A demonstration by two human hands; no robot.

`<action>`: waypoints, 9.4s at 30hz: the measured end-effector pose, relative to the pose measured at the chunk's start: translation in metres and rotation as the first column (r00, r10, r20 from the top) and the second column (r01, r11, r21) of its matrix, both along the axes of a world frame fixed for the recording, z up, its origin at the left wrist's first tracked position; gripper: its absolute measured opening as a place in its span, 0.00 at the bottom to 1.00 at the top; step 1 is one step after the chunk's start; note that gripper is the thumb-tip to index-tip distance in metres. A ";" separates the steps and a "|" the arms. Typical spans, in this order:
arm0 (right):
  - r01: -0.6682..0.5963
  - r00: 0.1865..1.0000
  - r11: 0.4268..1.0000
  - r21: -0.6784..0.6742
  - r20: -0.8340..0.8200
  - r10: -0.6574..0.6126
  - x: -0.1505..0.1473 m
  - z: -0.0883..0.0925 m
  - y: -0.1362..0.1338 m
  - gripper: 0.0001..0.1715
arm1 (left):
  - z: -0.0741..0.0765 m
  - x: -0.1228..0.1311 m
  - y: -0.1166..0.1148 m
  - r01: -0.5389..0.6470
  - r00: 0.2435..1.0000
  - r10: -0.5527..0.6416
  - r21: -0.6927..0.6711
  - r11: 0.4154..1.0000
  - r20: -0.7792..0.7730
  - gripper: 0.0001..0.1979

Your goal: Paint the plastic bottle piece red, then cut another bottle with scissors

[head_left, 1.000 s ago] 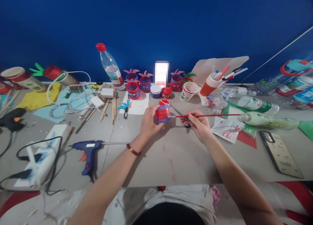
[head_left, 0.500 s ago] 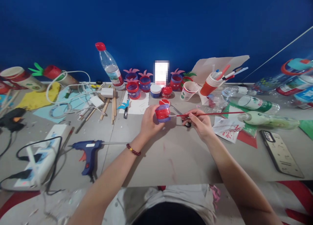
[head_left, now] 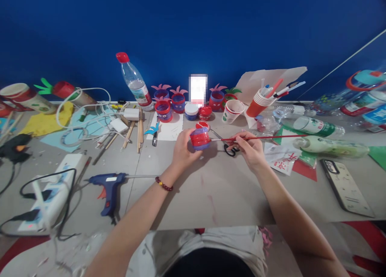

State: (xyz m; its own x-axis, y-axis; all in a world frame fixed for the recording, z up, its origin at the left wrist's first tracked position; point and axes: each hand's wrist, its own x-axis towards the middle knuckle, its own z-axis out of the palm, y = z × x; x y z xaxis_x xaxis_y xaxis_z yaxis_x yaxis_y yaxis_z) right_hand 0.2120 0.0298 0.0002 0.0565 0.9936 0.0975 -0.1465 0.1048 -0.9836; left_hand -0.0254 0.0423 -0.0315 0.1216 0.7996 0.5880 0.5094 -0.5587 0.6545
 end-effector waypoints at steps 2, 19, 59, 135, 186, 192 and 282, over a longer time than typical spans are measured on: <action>0.029 1.000 1.000 0.007 0.000 -0.029 0.001 0.001 0.001 0.20 | -0.001 0.000 0.000 -0.004 1.000 0.004 0.007 1.000 0.007 0.31; 0.046 0.998 0.997 -0.063 -0.044 -0.049 -0.015 -0.004 -0.009 0.24 | 0.001 0.001 0.003 0.017 0.999 -0.014 0.076 0.997 -0.042 0.27; 0.138 0.989 0.990 0.009 0.056 -0.138 -0.010 0.001 -0.003 0.26 | -0.002 0.001 0.004 0.011 0.997 -0.004 0.106 0.994 -0.071 0.26; 0.124 0.989 0.992 0.007 0.080 -0.124 -0.023 0.000 -0.014 0.23 | -0.004 0.003 0.001 -0.037 0.992 0.039 0.024 0.999 -0.117 0.29; 0.258 0.964 0.959 0.117 0.041 -0.264 -0.010 0.002 -0.007 0.21 | -0.003 0.000 0.000 -0.042 0.986 0.047 0.031 0.999 -0.162 0.36; 0.200 0.980 0.978 0.061 -0.034 -0.198 -0.009 -0.004 -0.005 0.20 | -0.003 -0.001 0.001 -0.021 0.992 0.026 0.044 0.999 -0.121 0.33; -0.002 0.986 0.988 0.152 0.165 -0.023 -0.010 0.006 -0.012 0.16 | 0.000 0.004 0.002 0.025 0.998 -0.023 0.029 0.999 -0.054 0.27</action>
